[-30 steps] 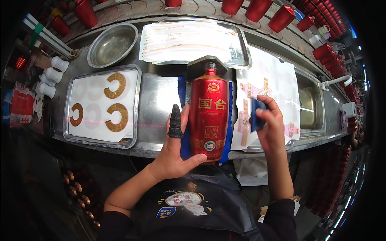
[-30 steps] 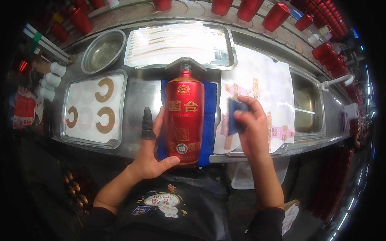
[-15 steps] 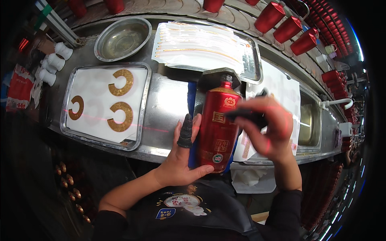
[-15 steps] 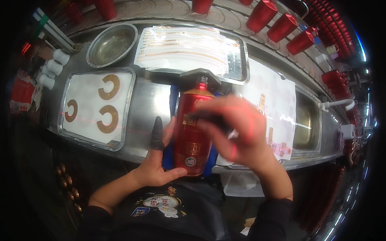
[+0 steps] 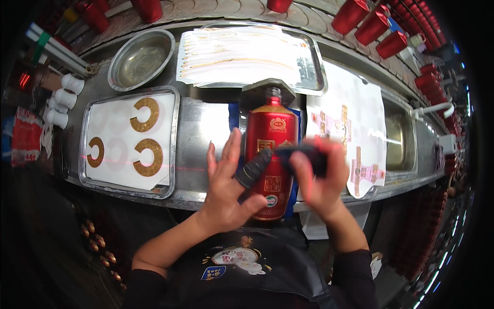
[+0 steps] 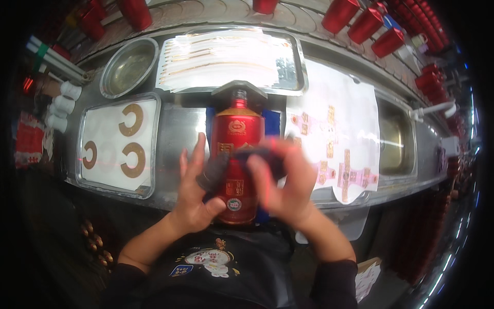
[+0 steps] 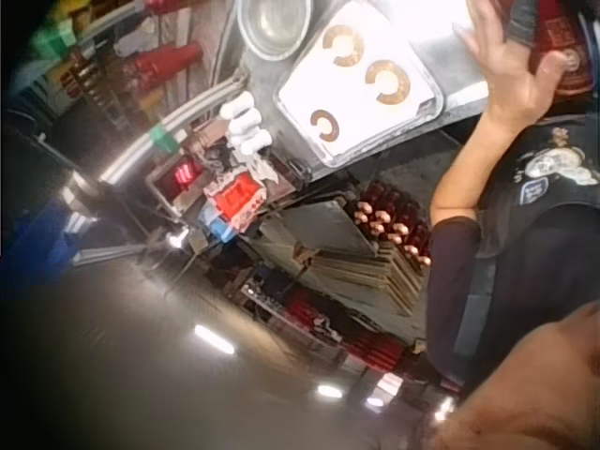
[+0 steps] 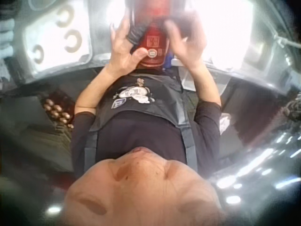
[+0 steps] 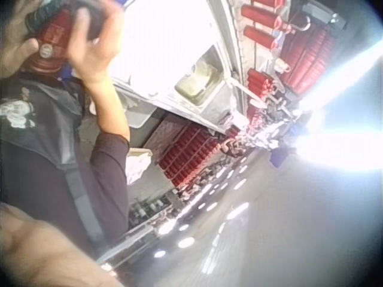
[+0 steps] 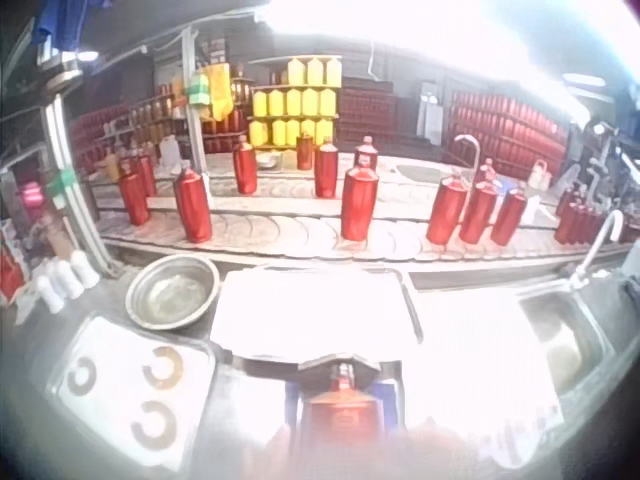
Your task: The person applies gold circular labels to the necks of red cylindrical containers. They pick up a container, place a label on the neck, smooth it with their fingers, and then apply a rectangular label to the body of the container. The process is repeated for multiple containers.
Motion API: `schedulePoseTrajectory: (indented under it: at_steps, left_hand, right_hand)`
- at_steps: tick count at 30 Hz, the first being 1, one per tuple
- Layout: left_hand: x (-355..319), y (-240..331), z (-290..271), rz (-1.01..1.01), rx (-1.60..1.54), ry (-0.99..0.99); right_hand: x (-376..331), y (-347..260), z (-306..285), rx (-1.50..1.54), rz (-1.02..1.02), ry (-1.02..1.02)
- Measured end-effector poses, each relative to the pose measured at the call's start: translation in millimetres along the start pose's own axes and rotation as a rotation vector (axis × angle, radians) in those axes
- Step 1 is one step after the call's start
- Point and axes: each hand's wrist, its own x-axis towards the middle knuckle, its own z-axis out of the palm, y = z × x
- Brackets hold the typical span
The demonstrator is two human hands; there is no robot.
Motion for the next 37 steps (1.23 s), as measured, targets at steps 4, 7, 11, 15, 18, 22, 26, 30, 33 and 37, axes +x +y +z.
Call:
schedulePoseTrajectory:
  at_steps: [4, 7, 11, 15, 18, 22, 26, 30, 33, 37]
  left_hand:
    - [11, -8, -4, -0.027, -0.054, 0.010]
    - [14, -10, -3, -0.048, -0.102, 0.043]
    - [9, -9, -7, -0.044, -0.046, 0.049]
    - [-4, -30, 3, -0.017, -0.070, 0.105]
    - [-9, -28, 1, 0.013, -0.076, 0.133]
    - [-16, -19, -4, 0.038, -0.109, 0.144]
    - [-27, -22, 0, 0.037, -0.144, 0.121]
    - [-31, -18, -4, 0.055, -0.169, 0.034]
    - [-34, -15, -11, 0.059, -0.207, -0.042]
    - [-33, -5, -10, -0.069, -0.267, -0.108]
  right_hand:
    - [31, 32, -12, 0.212, 0.222, 0.077]
    - [28, 2, -3, 0.105, -0.144, -0.135]
    - [58, 13, -14, 0.073, 0.030, -0.010]
    - [56, 15, 3, 0.003, -0.129, -0.132]
    - [68, 17, -6, -0.104, -0.448, -0.133]
    - [-1, -13, -8, -0.037, -0.704, -0.268]
    - [-39, -31, -29, 0.119, -0.609, -0.393]
    - [3, -15, -25, -0.125, -0.576, -0.202]
    - [-46, -12, -20, 0.038, -0.693, -0.293]
    - [-46, -28, -35, 0.092, -0.567, -0.421]
